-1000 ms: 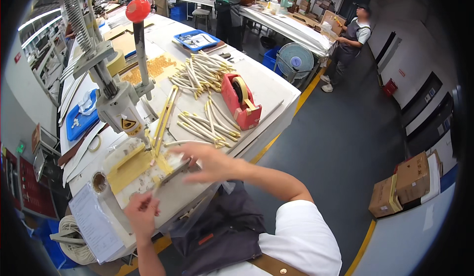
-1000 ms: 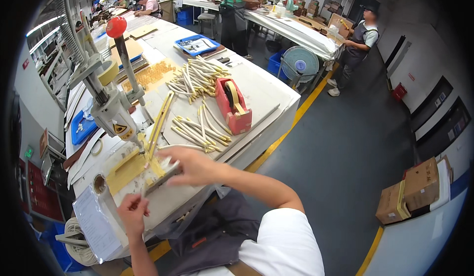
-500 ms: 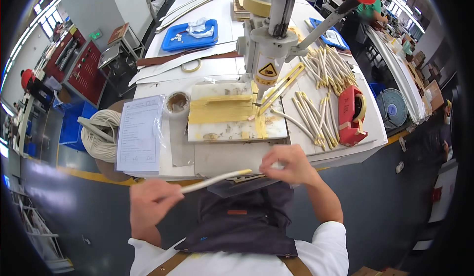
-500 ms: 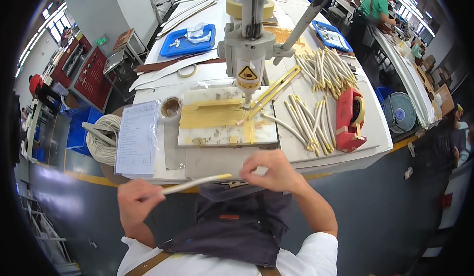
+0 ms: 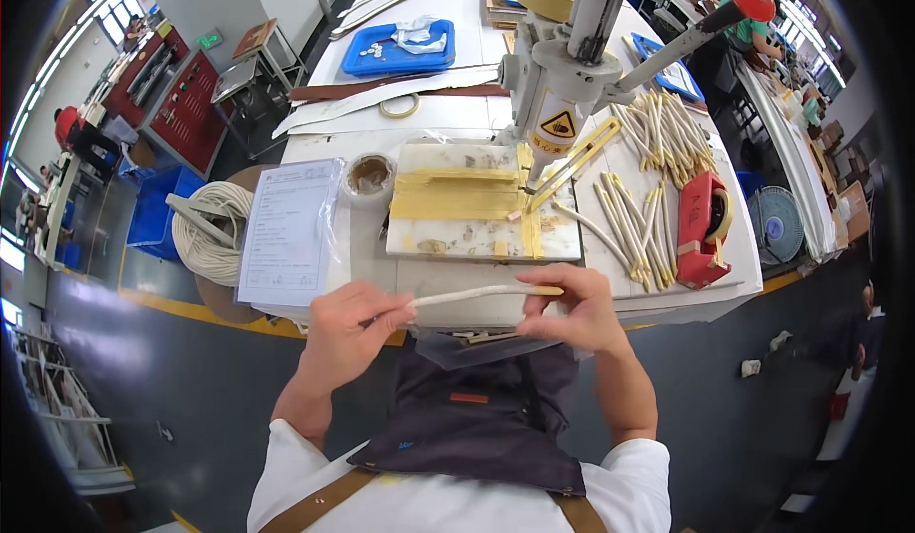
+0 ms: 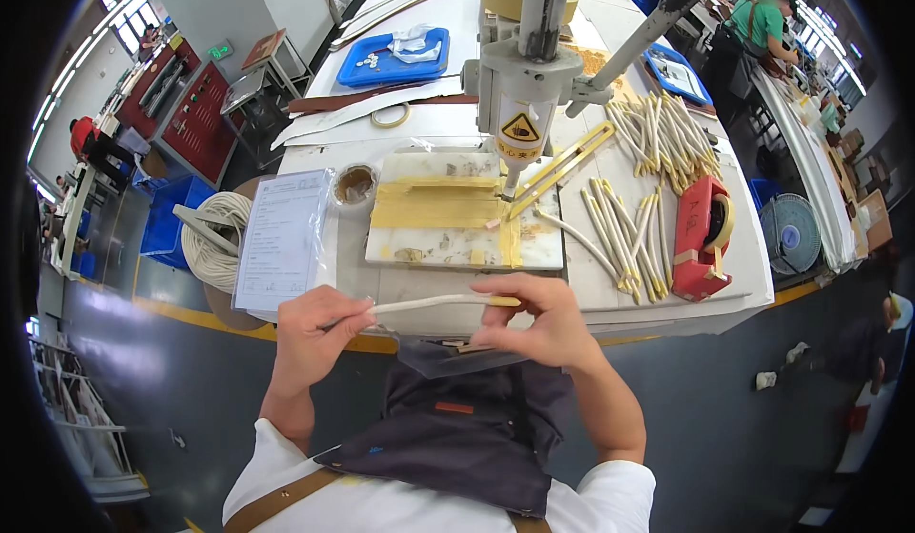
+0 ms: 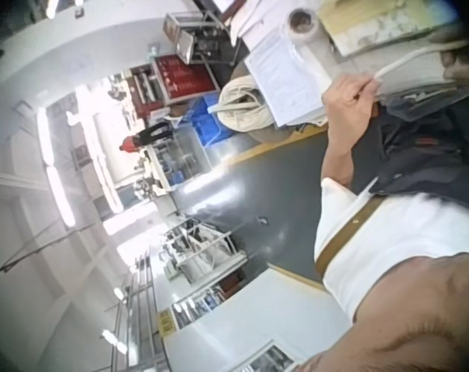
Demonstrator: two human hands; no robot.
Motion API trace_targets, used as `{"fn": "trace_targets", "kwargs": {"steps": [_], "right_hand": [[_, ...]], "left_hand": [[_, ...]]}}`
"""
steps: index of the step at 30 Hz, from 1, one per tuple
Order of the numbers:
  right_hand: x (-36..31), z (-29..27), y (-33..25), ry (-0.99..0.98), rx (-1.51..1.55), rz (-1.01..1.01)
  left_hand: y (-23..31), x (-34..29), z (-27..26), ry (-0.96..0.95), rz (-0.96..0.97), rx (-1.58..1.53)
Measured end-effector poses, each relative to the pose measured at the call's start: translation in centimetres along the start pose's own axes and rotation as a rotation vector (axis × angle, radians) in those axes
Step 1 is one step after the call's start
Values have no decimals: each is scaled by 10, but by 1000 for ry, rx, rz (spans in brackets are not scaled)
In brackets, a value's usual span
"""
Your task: The person repeatedly picks up white cables and yellow plastic sleeves, inserts the cable ends into the sleeves, and places the assembled units on the table. They use a red handheld tool to press or secure the sleeve onto the cable end. The process is repeated for multiple cables throughout the clip.
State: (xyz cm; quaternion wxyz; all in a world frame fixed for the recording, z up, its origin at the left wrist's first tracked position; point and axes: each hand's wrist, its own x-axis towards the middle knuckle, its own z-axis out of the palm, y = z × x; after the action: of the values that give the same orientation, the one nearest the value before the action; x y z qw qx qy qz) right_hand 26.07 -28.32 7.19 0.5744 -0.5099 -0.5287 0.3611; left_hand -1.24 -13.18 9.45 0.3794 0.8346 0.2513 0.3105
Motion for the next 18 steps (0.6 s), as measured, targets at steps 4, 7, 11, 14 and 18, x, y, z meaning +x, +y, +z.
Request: {"fn": "trace_targets", "kwargs": {"steps": [4,7,11,14,18], "right_hand": [[10,-13,26,148,25,140],[23,-19,54,196,-244,166],[37,-20,84,270,-556,55],[47,-9,95,318,-753,-84],[48,-3,95,377,-815,-89]], "left_hand": [[-14,22,5,-38,11,94],[-39,35,9,-44,-122,89],[-78,49,3,10,-283,38],[-96,50,11,62,-257,44],[-110,49,18,91,-207,77]]}}
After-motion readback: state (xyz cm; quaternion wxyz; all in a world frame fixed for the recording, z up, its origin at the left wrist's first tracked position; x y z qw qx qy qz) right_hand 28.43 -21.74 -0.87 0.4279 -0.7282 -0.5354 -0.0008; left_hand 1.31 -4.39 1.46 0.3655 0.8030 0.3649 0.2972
